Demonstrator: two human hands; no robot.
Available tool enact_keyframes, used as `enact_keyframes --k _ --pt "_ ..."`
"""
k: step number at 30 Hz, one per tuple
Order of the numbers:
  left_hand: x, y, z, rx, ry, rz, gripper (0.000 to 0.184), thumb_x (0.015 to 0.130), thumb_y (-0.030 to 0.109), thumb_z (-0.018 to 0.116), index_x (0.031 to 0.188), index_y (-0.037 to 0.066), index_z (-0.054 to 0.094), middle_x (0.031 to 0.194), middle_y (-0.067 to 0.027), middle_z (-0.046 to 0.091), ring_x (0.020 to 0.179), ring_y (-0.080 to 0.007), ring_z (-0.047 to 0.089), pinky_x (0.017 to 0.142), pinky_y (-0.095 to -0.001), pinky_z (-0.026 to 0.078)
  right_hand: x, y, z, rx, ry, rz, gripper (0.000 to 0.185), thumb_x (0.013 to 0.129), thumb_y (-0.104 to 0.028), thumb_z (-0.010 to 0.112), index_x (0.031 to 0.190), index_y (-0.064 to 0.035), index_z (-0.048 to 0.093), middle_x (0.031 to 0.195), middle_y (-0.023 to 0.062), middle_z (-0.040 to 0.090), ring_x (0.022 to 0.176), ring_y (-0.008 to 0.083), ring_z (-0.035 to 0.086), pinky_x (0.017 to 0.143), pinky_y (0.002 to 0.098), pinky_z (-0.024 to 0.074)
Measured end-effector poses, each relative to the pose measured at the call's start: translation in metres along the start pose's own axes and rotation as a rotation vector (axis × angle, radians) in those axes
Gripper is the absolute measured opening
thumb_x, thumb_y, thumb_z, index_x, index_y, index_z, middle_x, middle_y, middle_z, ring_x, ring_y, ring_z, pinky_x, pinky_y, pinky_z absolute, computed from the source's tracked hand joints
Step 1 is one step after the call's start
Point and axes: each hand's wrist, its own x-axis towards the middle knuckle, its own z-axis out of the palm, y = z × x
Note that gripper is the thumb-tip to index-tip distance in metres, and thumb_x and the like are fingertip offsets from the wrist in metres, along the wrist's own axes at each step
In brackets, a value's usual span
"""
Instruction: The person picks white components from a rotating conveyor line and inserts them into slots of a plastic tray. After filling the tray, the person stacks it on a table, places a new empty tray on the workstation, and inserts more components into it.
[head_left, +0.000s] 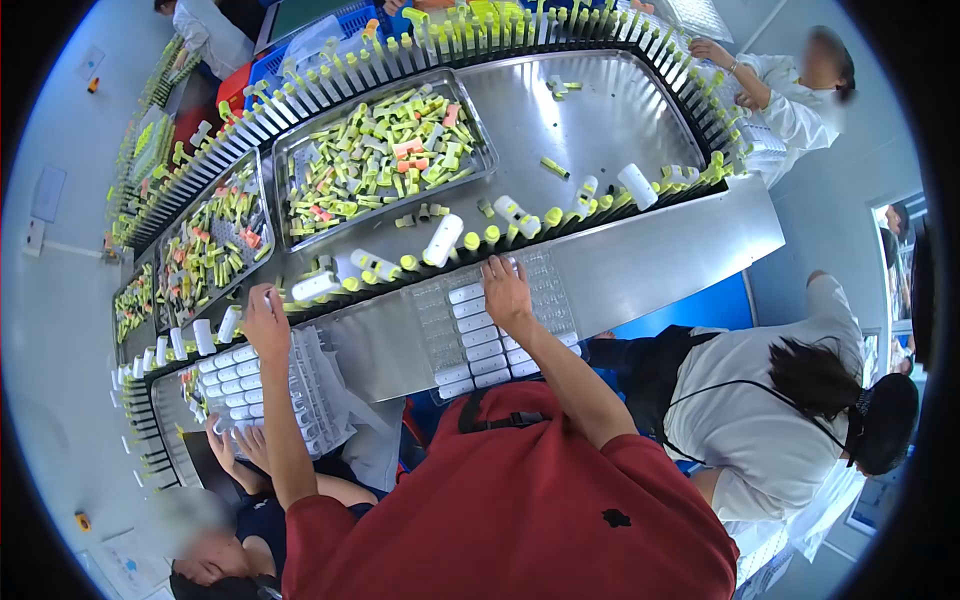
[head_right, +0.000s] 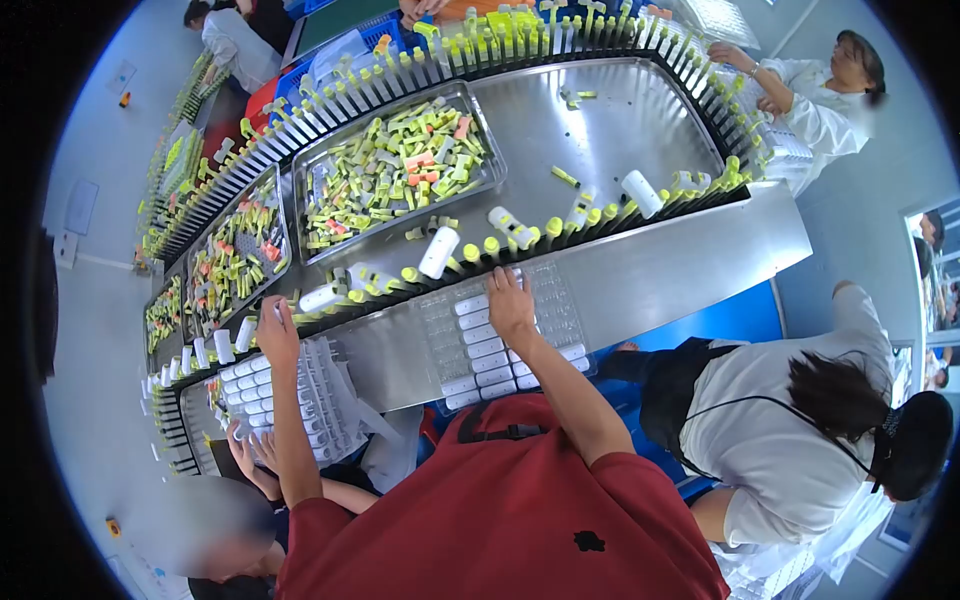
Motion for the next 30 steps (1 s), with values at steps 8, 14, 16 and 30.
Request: enact_keyframes --k 8,14,16,30 --pt "-0.005 -0.005 -0.005 0.552 0.102 -0.100 0.027 0.105 0.020 0.056 0.126 0.003 0.056 0.130 -0.0202 0.060 0.126 -0.0396 0.055 0.108 -0.0564 0.037 0.004 0.009 -0.022 0.076 0.110 -0.057 0.030 0.094 -0.025 0.073 0.118 -0.0089 0.067 0.131 0.0104 0.060 0.130 0.0283 0.054 0.103 0.0594 0.0421" --pt "-0.118 0.097 0.028 -0.170 0.274 -0.176 0.043 0.091 0.000 0.058 0.134 -0.006 0.054 0.137 -0.0243 0.054 0.129 -0.0450 0.047 0.117 -0.0551 0.028 -0.024 -0.009 -0.143 0.631 0.289 -0.205 0.031 0.094 -0.023 0.072 0.117 -0.0041 0.065 0.120 0.0123 0.068 0.113 0.0322 0.065 0.102 0.0476 0.0493" --pt "-0.143 0.152 0.044 -0.348 -0.063 -0.145 0.034 0.087 0.000 0.061 0.122 -0.001 0.062 0.128 -0.0203 0.062 0.125 -0.0389 0.055 0.112 -0.0509 0.038 0.012 -0.012 -0.191 0.416 0.409 -0.477 0.032 0.092 -0.025 0.073 0.116 -0.0055 0.065 0.116 0.0118 0.069 0.112 0.0335 0.066 0.100 0.0465 0.0514" --pt "-0.143 0.252 0.172 -0.313 -0.351 0.083 0.038 0.094 0.011 0.065 0.131 0.002 0.063 0.129 -0.0210 0.065 0.121 -0.0400 0.060 0.101 -0.0493 0.048 0.089 -0.103 -0.133 -0.053 0.231 -0.260 0.039 0.099 -0.033 0.066 0.114 0.0020 0.059 0.090 0.0113 0.068 0.069 0.0247 0.073 0.052 0.0351 0.0584"
